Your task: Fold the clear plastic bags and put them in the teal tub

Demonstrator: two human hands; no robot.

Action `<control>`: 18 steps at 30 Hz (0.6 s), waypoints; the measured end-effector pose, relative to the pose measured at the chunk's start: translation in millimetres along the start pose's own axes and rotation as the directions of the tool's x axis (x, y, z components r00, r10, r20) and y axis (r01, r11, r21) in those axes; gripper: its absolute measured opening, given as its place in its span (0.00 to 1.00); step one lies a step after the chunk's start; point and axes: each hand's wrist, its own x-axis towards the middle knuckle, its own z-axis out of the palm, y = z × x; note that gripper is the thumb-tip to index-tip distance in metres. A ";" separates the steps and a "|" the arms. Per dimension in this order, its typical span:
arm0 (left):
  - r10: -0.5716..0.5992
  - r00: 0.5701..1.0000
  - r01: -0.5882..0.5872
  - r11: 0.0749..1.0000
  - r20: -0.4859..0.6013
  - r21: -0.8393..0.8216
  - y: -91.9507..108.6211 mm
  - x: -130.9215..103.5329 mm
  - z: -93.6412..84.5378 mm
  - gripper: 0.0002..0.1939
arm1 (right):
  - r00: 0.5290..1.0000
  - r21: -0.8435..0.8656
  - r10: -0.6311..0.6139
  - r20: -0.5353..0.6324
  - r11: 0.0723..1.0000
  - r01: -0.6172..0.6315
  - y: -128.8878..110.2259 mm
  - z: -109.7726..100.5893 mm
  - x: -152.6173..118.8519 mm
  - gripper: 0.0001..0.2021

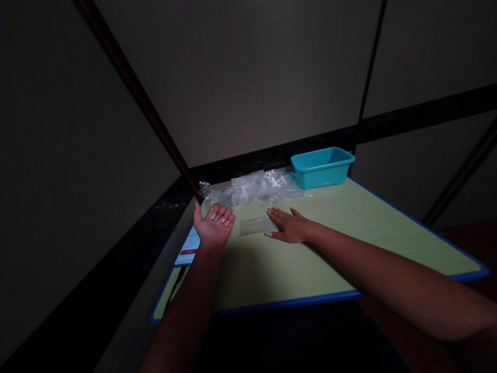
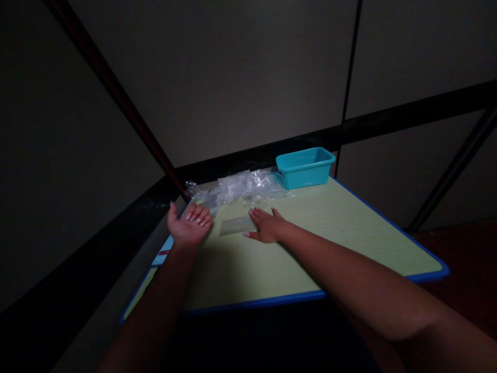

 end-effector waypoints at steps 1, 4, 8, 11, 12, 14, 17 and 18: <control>0.014 1.000 -0.013 1.000 -0.027 0.013 -0.1 1.4 -0.8 0.27 | 1.000 0.005 0.000 -0.002 1.000 0.000 -0.1 -0.2 -0.2 0.41; 0.054 0.988 -0.045 0.997 -0.142 0.068 -0.3 6.3 -4.4 0.27 | 1.000 0.007 0.002 -0.003 1.000 -0.002 -0.3 -0.4 -0.5 0.42; 0.065 0.974 -0.043 0.994 -0.218 0.101 0.6 10.1 -9.4 0.28 | 1.000 -0.005 0.005 0.004 1.000 -0.005 -0.1 -0.3 -0.6 0.41; 0.058 0.977 -0.033 0.992 -0.206 0.121 1.9 9.6 -10.7 0.29 | 1.000 -0.004 0.002 0.000 1.000 -0.002 0.3 0.2 -0.4 0.41; 0.053 0.980 -0.024 0.989 -0.192 0.148 1.9 9.3 -10.6 0.29 | 1.000 -0.005 0.000 -0.002 1.000 0.000 0.4 0.4 -0.3 0.41; 0.030 0.990 0.011 0.959 -0.141 0.284 -0.1 9.1 -10.0 0.29 | 1.000 -0.010 -0.002 -0.003 1.000 0.002 0.7 0.6 0.0 0.42; 0.031 0.999 -0.002 0.694 -0.028 0.720 -11.2 9.1 -9.6 0.28 | 1.000 -0.016 -0.002 0.001 1.000 0.002 0.7 0.3 -0.1 0.42; 0.044 0.999 -0.035 0.554 0.012 0.832 -17.1 8.8 -10.1 0.26 | 1.000 -0.015 -0.001 0.000 1.000 0.001 0.5 0.0 -0.2 0.42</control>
